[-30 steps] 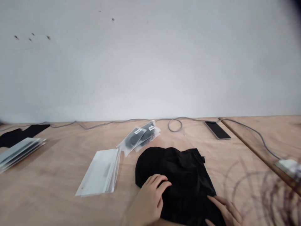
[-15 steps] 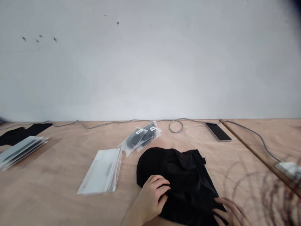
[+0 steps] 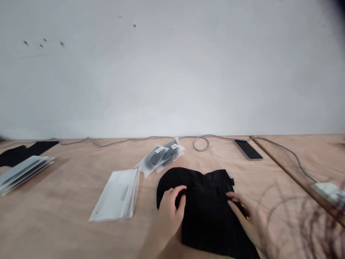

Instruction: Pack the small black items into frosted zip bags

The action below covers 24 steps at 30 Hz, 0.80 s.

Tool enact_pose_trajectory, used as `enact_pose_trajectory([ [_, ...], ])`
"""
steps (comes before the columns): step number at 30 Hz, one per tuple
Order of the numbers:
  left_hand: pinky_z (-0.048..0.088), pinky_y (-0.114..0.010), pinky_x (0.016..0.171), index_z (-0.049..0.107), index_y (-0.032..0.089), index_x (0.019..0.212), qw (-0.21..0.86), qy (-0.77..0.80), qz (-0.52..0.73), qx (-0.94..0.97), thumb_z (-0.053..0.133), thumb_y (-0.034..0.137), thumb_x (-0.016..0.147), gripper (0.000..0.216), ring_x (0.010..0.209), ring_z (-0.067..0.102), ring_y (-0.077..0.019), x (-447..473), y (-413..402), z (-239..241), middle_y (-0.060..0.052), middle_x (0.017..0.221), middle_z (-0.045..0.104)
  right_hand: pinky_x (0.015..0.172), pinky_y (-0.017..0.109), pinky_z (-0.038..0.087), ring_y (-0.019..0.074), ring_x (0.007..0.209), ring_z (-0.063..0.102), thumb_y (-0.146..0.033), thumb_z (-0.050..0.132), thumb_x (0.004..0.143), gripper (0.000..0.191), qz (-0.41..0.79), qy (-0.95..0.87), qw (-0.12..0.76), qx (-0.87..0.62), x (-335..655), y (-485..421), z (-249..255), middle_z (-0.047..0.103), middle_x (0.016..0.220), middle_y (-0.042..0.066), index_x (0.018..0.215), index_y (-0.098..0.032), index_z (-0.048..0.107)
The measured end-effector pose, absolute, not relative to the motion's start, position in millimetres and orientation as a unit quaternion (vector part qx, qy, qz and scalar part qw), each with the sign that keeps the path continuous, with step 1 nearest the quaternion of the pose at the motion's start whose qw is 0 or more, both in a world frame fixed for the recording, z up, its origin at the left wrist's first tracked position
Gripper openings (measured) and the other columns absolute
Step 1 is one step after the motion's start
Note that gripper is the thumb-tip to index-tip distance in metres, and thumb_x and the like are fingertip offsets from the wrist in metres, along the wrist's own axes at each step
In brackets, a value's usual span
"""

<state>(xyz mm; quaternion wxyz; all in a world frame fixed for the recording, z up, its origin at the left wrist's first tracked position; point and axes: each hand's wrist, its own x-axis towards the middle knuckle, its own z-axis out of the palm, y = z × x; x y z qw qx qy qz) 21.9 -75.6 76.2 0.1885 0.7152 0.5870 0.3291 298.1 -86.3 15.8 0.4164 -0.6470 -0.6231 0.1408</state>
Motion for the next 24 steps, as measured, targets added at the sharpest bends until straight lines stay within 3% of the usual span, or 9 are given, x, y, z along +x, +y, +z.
enact_pose_trajectory([
  [4,0.053,-0.046,0.091,0.061,0.017,0.129,0.082,0.654,0.208,0.723,0.047,0.024,0.096,0.037,0.103,0.067,-0.0303,36,-44,69,-0.013,0.109,0.072,0.078,0.042,0.062,0.0330,0.095,0.074,-0.038,0.044,0.096,0.038,-0.023,-0.681,0.307,-0.664,291,-52,35,0.076,0.107,0.013,0.121,-0.021,0.067],
  [7,0.053,-0.045,0.088,0.053,0.010,0.137,0.029,0.713,0.165,0.681,0.049,0.034,0.096,0.048,0.105,0.067,-0.0335,40,-45,62,-0.018,0.115,0.069,0.083,0.043,0.058,0.0314,0.100,0.072,-0.034,0.043,0.099,0.036,-0.118,-0.706,0.309,-0.626,271,-64,43,0.073,0.112,0.014,0.125,-0.020,0.063],
  [11,0.053,-0.037,0.088,0.057,0.017,0.130,0.116,0.731,0.187,0.646,0.051,0.035,0.095,0.039,0.103,0.070,-0.0275,39,-54,58,-0.012,0.112,0.073,0.081,0.040,0.058,0.0289,0.098,0.071,-0.039,0.053,0.095,0.041,-0.109,-0.778,0.301,-0.541,232,-93,34,0.074,0.112,0.013,0.131,-0.019,0.058],
  [15,0.052,-0.035,0.095,0.055,0.021,0.130,0.195,0.702,0.248,0.639,0.059,0.029,0.089,0.042,0.111,0.068,-0.0244,38,-53,57,-0.010,0.118,0.071,0.086,0.046,0.055,0.0330,0.098,0.070,-0.025,0.054,0.089,0.047,-0.132,-0.762,0.260,-0.578,198,-102,16,0.075,0.110,0.018,0.134,-0.011,0.056],
  [19,0.052,-0.038,0.100,0.049,0.018,0.137,0.229,0.676,0.299,0.634,0.065,0.027,0.082,0.057,0.117,0.065,-0.0252,39,-54,52,-0.011,0.125,0.067,0.094,0.052,0.050,0.0378,0.109,0.065,-0.022,0.056,0.086,0.051,-0.107,-0.736,0.227,-0.629,180,-100,5,0.073,0.114,0.021,0.136,-0.008,0.055],
  [24,0.054,-0.036,0.096,0.051,0.021,0.134,0.206,0.645,0.361,0.642,0.055,0.013,0.085,0.050,0.106,0.066,-0.0210,38,-59,50,-0.007,0.114,0.067,0.094,0.049,0.051,0.0358,0.109,0.066,-0.036,0.053,0.094,0.045,-0.103,-0.727,0.263,-0.625,182,-107,0,0.073,0.118,0.021,0.128,-0.007,0.060],
])
